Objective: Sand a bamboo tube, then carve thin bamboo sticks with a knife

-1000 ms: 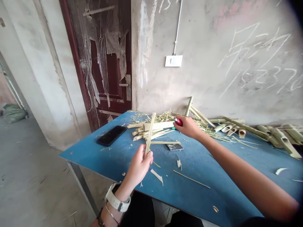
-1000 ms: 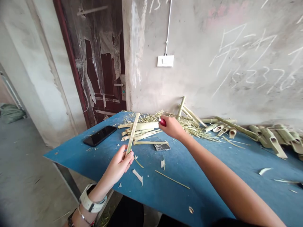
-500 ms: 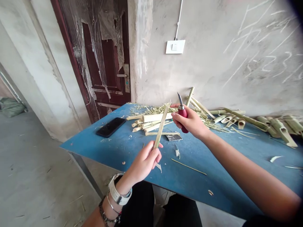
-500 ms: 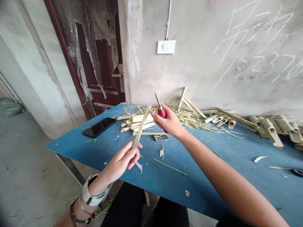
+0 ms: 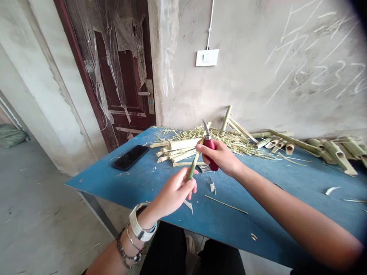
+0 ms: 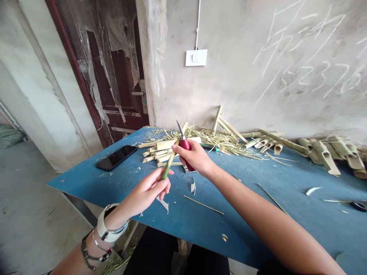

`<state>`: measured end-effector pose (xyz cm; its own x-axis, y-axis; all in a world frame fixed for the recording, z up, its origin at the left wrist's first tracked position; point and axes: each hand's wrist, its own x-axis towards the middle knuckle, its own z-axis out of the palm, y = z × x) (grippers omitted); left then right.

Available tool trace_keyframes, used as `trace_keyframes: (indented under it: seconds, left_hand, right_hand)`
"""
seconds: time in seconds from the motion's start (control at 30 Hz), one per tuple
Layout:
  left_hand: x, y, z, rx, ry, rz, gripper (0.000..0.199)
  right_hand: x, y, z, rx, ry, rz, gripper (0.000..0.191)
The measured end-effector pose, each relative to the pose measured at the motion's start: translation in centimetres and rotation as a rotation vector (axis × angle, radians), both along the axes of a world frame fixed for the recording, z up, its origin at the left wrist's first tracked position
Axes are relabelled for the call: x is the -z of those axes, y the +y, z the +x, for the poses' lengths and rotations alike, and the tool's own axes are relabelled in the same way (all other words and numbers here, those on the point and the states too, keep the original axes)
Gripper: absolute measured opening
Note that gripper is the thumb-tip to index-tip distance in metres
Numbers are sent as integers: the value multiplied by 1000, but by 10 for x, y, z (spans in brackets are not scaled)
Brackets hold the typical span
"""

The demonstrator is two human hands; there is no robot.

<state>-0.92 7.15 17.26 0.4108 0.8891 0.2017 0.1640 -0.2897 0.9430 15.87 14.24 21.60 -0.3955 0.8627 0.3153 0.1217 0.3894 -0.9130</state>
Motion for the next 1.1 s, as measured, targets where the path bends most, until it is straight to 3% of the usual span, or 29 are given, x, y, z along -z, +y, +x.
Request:
trace_keyframes:
  seconds: [0.17, 0.3, 0.43, 0.57, 0.7, 0.83, 0.93, 1.1]
  left_hand:
    - [0, 8, -9, -211, -64, 145, 28]
    - [-14, 13, -32, -224, -80, 166, 28]
    - [-34, 33, -48, -292, -293, 230, 20]
    - [-53, 73, -49, -183, -637, 133, 17]
    - [-67, 106, -50, -95, -801, -48, 21]
    - [-70, 124, -44, -101, -704, -39, 21]
    - [-71, 132, -28, -160, -590, 20, 16]
    - [-73, 143, 1, -201, -537, -15, 15]
  right_hand:
    - [-3, 9, 12, 21, 247, 5, 26]
    - [-10, 21, 27, 96, 491, 18, 18]
    - [-7, 26, 28, 75, 435, -11, 16]
    - [-1, 17, 17, -110, 266, -46, 16]
    - [1, 12, 17, -105, 305, -62, 27]
    - [3, 13, 18, -123, 207, 1, 53]
    - [7, 9, 11, -111, 108, -8, 44]
    - [10, 6, 6, -103, 169, -104, 33]
